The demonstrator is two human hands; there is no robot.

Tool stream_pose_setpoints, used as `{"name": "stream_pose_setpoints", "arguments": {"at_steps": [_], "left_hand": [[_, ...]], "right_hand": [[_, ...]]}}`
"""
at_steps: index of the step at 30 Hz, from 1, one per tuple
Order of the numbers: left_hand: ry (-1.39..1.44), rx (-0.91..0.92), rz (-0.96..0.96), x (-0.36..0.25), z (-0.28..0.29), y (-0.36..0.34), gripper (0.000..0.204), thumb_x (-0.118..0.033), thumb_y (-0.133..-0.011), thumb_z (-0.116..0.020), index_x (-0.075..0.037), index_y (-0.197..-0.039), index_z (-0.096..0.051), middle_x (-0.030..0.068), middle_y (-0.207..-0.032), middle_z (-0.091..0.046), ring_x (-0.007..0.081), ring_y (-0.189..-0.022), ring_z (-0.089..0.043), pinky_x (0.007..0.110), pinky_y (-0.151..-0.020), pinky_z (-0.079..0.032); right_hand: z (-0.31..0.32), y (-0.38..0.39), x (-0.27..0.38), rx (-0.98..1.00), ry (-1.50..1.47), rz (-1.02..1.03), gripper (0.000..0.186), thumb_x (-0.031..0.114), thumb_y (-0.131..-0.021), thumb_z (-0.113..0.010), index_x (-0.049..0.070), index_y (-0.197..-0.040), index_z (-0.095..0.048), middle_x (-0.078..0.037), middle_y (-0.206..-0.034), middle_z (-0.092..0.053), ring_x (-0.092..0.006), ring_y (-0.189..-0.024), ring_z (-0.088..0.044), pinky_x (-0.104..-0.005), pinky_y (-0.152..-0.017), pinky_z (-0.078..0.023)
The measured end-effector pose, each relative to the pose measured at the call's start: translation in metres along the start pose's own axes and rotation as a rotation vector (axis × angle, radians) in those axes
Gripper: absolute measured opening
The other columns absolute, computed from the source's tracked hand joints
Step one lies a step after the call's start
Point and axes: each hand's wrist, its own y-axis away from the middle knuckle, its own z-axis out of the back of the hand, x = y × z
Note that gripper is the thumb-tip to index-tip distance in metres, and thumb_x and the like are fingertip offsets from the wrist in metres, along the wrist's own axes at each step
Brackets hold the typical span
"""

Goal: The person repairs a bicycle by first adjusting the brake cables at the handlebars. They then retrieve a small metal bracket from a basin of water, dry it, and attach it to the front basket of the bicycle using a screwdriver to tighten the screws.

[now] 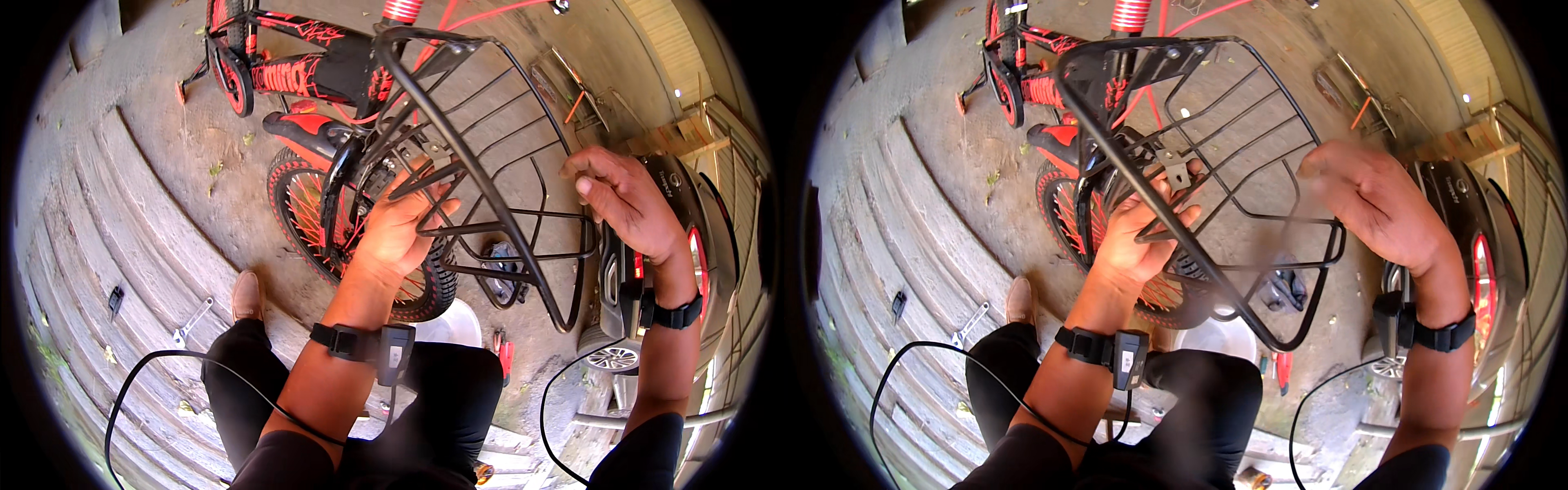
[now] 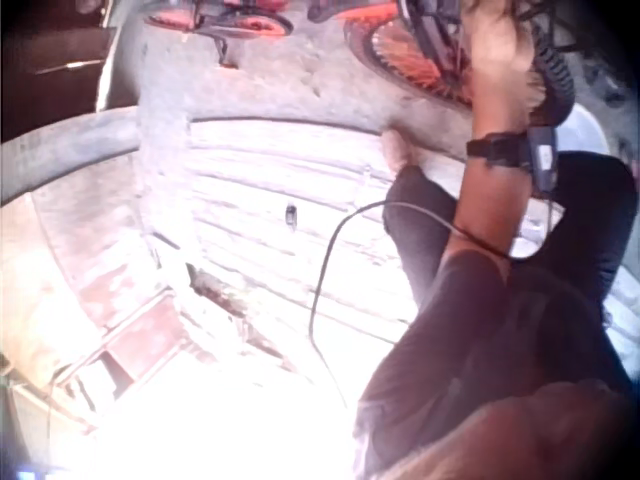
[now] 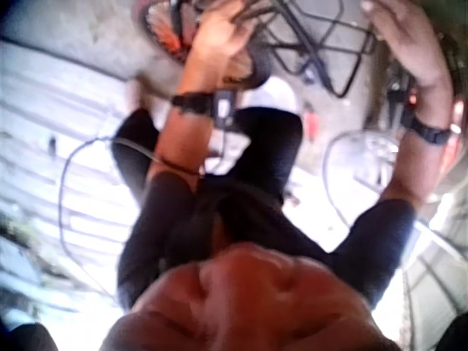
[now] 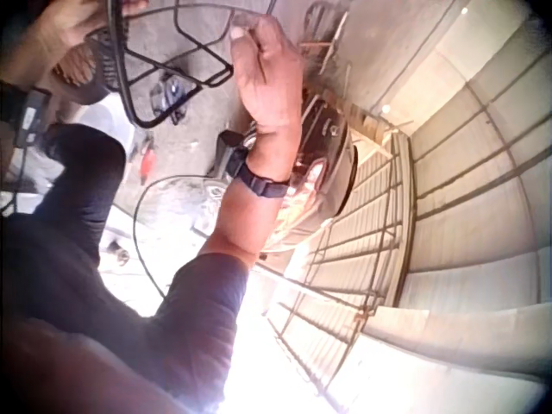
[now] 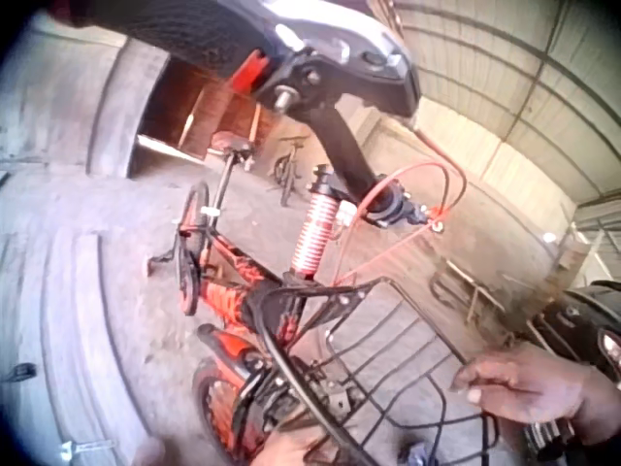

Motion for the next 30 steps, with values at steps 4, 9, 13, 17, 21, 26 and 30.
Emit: {"name": "stream_pose_setpoints", "arguments": {"at_steps": [4,9,13,17,21,26,30], "left_hand": [[-0.074,0.039,-0.066,0.001,-0.011,0.001,0.02,-0.009,-0.085,-0.07,-0.015,-0.104,-0.065,-0.0019,-0.096,-0.066,0.0219,-0.107,-0.063,0.043,-0.086,-0.056],[-0.071,0.139,-0.099,0.003,0.004,-0.009,0.02,0.0,-0.09,-0.062,-0.017,-0.099,-0.068,-0.0027,-0.093,-0.067,0.0181,-0.104,-0.065,0.034,-0.075,-0.058],[-0.11,0.011,-0.123,0.005,0.001,-0.008,0.02,0.0,-0.091,-0.061,-0.016,-0.099,-0.068,-0.0006,-0.093,-0.068,0.0192,-0.107,-0.064,0.033,-0.071,-0.057],[-0.157,0.009,-0.122,0.004,0.001,-0.008,0.021,-0.001,-0.091,-0.06,-0.018,-0.101,-0.068,0.0056,-0.108,-0.068,0.0202,-0.108,-0.063,0.031,-0.072,-0.055],[-0.245,0.026,-0.117,0.0,-0.002,-0.006,0.021,-0.002,-0.092,-0.06,-0.018,-0.103,-0.067,0.0089,-0.117,-0.066,0.022,-0.107,-0.063,0.03,-0.073,-0.054],[-0.262,-0.056,-0.081,-0.001,-0.004,0.003,0.022,-0.002,-0.09,-0.062,-0.016,-0.107,-0.064,0.0071,-0.115,-0.066,0.0226,-0.105,-0.065,0.032,-0.074,-0.054],[-0.359,-0.147,-0.068,-0.005,-0.009,0.016,0.026,-0.005,-0.093,-0.059,-0.009,-0.119,-0.058,0.0025,-0.107,-0.064,0.0213,-0.102,-0.063,0.03,-0.072,-0.052]], "right_hand": [[-0.004,0.031,-0.015,-0.093,-0.056,-0.047,0.028,0.023,-0.094,-0.055,0.0,-0.108,-0.059,-0.015,-0.085,-0.057,-0.0306,-0.076,-0.056,-0.0358,-0.071,-0.046],[-0.011,0.05,-0.019,-0.166,-0.166,-0.137,0.028,0.024,-0.094,-0.057,0.001,-0.111,-0.06,-0.013,-0.083,-0.057,-0.0259,-0.076,-0.056,-0.0324,-0.071,-0.045],[-0.024,0.059,-0.039,-0.262,-0.161,-0.022,0.028,0.023,-0.094,-0.058,0.001,-0.111,-0.06,-0.009,-0.082,-0.056,-0.0218,-0.069,-0.055,-0.0307,-0.065,-0.044],[-0.031,0.072,-0.047,-0.277,-0.293,-0.103,0.029,0.024,-0.095,-0.058,0.001,-0.112,-0.06,-0.005,-0.079,-0.054,-0.0147,-0.061,-0.052,-0.0274,-0.058,-0.043],[-0.04,0.088,-0.057,-0.309,-0.364,-0.139,0.03,0.025,-0.096,-0.058,0.0,-0.114,-0.058,-0.003,-0.078,-0.052,-0.0088,-0.058,-0.05,-0.0239,-0.055,-0.042],[-0.051,0.114,-0.066,-0.355,-0.454,-0.156,0.031,0.025,-0.097,-0.057,0.0,-0.115,-0.057,-0.003,-0.076,-0.051,-0.0089,-0.057,-0.05,-0.0231,-0.055,-0.041],[-0.063,0.143,-0.067,-0.389,-0.545,-0.18,0.032,0.026,-0.098,-0.056,-0.001,-0.115,-0.057,-0.002,-0.076,-0.052,-0.0086,-0.058,-0.05,-0.0225,-0.056,-0.042]]}}
